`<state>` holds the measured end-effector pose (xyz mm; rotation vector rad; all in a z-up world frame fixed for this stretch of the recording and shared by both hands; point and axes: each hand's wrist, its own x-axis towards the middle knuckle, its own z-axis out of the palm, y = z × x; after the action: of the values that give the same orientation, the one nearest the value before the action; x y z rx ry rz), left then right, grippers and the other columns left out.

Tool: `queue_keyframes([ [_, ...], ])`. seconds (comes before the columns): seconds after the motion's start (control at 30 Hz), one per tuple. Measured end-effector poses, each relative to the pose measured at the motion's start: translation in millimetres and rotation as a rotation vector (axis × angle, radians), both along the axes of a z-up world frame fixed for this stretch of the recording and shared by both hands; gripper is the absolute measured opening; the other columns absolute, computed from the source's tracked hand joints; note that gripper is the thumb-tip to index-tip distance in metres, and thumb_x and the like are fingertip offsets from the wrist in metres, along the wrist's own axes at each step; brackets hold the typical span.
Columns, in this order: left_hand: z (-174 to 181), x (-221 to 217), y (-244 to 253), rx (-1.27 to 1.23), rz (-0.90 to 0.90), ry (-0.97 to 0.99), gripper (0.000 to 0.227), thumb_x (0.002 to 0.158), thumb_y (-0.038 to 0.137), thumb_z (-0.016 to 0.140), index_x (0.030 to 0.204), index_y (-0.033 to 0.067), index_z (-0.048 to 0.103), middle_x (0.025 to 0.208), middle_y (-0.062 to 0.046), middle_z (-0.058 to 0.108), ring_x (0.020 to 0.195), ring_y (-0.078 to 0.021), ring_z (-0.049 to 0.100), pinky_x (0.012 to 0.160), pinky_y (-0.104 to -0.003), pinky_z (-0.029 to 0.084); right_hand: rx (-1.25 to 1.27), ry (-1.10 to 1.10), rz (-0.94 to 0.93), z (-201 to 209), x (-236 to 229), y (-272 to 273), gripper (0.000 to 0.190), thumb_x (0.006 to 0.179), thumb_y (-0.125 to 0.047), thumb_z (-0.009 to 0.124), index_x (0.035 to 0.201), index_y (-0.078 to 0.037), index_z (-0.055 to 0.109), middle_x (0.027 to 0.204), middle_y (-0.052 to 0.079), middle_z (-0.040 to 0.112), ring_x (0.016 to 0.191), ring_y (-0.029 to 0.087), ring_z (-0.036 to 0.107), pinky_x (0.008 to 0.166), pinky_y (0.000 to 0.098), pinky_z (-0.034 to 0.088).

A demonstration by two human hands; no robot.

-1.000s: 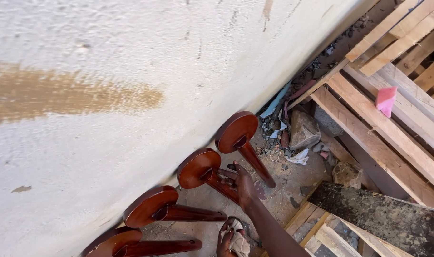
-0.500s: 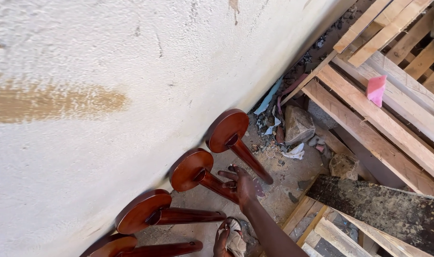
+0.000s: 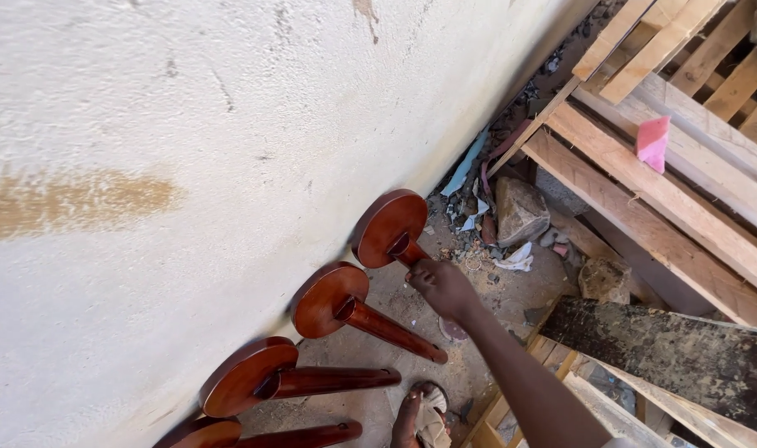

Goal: Polishing a wooden furniture leg and its circular base using a cloth dipped in a liquid finish.

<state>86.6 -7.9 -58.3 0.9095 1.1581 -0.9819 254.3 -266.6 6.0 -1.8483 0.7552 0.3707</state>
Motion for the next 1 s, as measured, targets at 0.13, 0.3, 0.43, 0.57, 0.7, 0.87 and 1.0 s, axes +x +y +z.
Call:
queue_keyframes([
  [0.13, 65.7, 55.9, -51.0, 0.142, -0.051, -0.146, 0.034, 0.078, -0.003, 0.082, 0.111, -0.0081, 0.077, 0.08, -0.021, 0.063, 0.036, -0.0301, 0.042, 0.03, -0.037, 0.036, -0.106, -0.013, 0.111, -25.1, -15.7, -18.9, 0.025, 0.091, -0.035, 0.056, 0.097, -0.015, 0.071, 0.105, 0.005, 0.08, 0.09, 0.026, 0.074, 0.077, 0.0452, 0.055],
  [0.3, 167.3, 134.6, -84.1, 0.043, -0.305, -0.298, 0.046, 0.081, -0.002, 0.076, 0.126, 0.0016, 0.07, 0.097, -0.028, 0.075, 0.05, -0.0332, 0.056, 0.036, -0.04, 0.045, -0.136, 0.286, 0.076, -53.6, -50.0, -16.2, 0.037, 0.097, -0.041, 0.059, 0.122, -0.015, 0.065, 0.12, 0.011, 0.072, 0.098, 0.029, 0.07, 0.081, 0.0456, 0.057],
  [0.43, 186.0, 174.4, -110.9, -0.054, -0.42, -0.49, 0.038, 0.088, 0.006, 0.073, 0.126, 0.0036, 0.074, 0.076, -0.017, 0.068, 0.044, -0.0186, 0.048, 0.032, -0.032, 0.041, -0.306, 0.24, 0.056, -50.7, -55.4, -10.1, 0.047, 0.093, -0.039, 0.061, 0.135, -0.017, 0.055, 0.121, 0.008, 0.068, 0.105, 0.029, 0.066, 0.086, 0.0487, 0.058],
  [0.57, 182.4, 179.1, -128.7, -0.143, -0.386, -0.512, 0.041, 0.096, 0.026, 0.062, 0.118, -0.0069, 0.072, 0.038, -0.011, 0.04, 0.026, -0.0193, 0.038, 0.029, -0.033, 0.037, -0.375, 0.152, 0.036, -30.4, -28.9, -14.2, 0.065, 0.086, -0.031, 0.076, 0.143, -0.015, 0.049, 0.141, 0.012, 0.056, 0.126, 0.031, 0.054, 0.108, 0.0523, 0.048],
  [0.7, 178.8, 172.1, -121.5, 0.351, -0.364, -0.57, 0.034, 0.089, 0.019, 0.069, 0.119, 0.0038, 0.077, 0.111, -0.018, 0.077, 0.074, -0.0267, 0.059, 0.057, -0.039, 0.049, -0.332, 0.005, 0.139, -25.0, -4.5, -6.3, 0.068, 0.082, -0.028, 0.075, 0.143, -0.014, 0.049, 0.139, 0.013, 0.053, 0.126, 0.036, 0.049, 0.103, 0.0555, 0.043],
  [0.87, 163.2, 152.3, -102.9, 0.514, -0.502, -0.522, 0.028, 0.085, 0.019, 0.075, 0.111, 0.0114, 0.083, 0.124, -0.009, 0.081, 0.112, -0.0246, 0.072, 0.09, -0.039, 0.057, -0.415, 0.02, 0.078, -45.3, 12.3, -0.8, 0.061, 0.076, -0.03, 0.08, 0.131, -0.017, 0.057, 0.136, 0.012, 0.057, 0.126, 0.037, 0.048, 0.104, 0.057, 0.04],
  [1.0, 133.0, 139.6, -72.4, 0.5, -0.629, -0.656, 0.03, 0.076, 0.022, 0.082, 0.103, 0.0083, 0.088, 0.112, -0.007, 0.087, 0.11, -0.0214, 0.077, 0.097, -0.037, 0.06, -0.348, -0.088, -0.088, -61.6, 24.8, 0.9, 0.055, 0.068, -0.029, 0.079, 0.12, -0.017, 0.068, 0.13, 0.009, 0.065, 0.124, 0.037, 0.051, 0.104, 0.0595, 0.038],
])
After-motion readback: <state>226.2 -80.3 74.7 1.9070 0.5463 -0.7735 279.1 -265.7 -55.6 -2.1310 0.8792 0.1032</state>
